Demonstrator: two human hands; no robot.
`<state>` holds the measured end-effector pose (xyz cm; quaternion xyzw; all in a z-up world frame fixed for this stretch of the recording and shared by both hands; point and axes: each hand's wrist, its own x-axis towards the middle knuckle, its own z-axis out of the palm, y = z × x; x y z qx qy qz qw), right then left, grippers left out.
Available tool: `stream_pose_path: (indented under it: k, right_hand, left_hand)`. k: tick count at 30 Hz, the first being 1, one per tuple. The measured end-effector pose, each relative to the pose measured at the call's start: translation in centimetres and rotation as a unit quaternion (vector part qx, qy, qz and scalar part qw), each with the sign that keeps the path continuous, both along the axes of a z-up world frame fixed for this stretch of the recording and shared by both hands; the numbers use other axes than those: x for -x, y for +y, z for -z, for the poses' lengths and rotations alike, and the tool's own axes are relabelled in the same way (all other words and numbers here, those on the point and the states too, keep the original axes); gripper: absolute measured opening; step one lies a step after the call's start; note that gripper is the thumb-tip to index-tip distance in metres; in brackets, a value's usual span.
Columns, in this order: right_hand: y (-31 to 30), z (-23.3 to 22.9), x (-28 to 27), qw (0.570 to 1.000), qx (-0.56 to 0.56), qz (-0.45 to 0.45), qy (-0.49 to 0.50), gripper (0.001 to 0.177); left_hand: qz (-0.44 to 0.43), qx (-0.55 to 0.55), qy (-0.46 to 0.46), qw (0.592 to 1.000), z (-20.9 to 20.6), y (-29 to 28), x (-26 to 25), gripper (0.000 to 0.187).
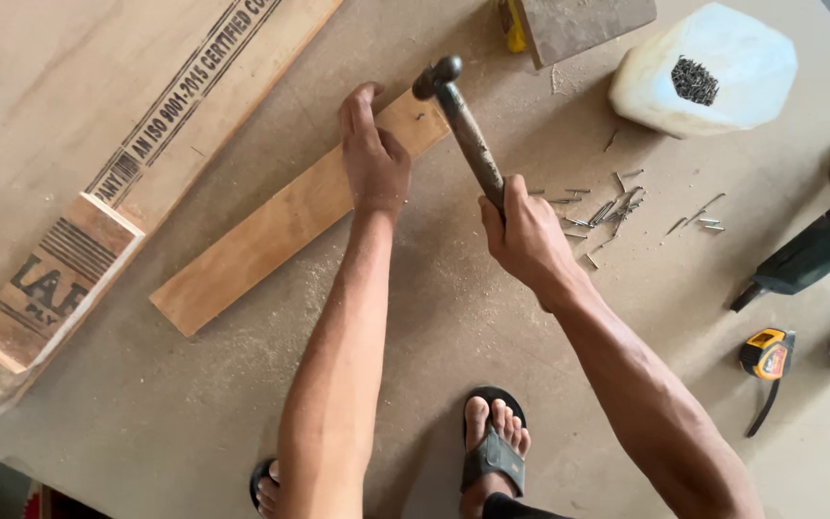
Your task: The person measures, cuts, and nails together pieces of wood. They use a square to mark lines, a circular saw to cut the wood, and a hammer to drive nails into a board.
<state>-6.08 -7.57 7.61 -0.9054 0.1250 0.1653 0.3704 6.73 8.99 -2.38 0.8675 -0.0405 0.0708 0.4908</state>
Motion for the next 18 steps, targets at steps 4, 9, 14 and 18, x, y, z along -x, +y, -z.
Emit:
stream_pose_path:
  k: [4,9,14,18]
  right_hand:
    - [-1.0,0.1,2.1,0.994,-0.036,0.063,-0.088,0.025]
    - [-3.8,1.1,10.4,0.984,-0.029,0.123,-0.122,0.023]
    - [-7.8,2.9,16.8,0.962,0.001,0.233,-0.139,0.012]
    - [-10.9,5.1,18.3,0.940,0.028,0.307,-0.143,0.011]
  left_hand:
    - [0.018,-0.028,-0.044,0.998,1.4,0.4,0.6,0.047]
    - [0.048,0.028,-0.132,0.990,1.0,-0.6,0.6,0.023]
    - [0.145,-0.009,-0.099,0.985,-0.7,-4.4,5.9,0.012]
    - [0.195,-0.050,0.222,0.954,-1.1,-9.5,9.2,0.059]
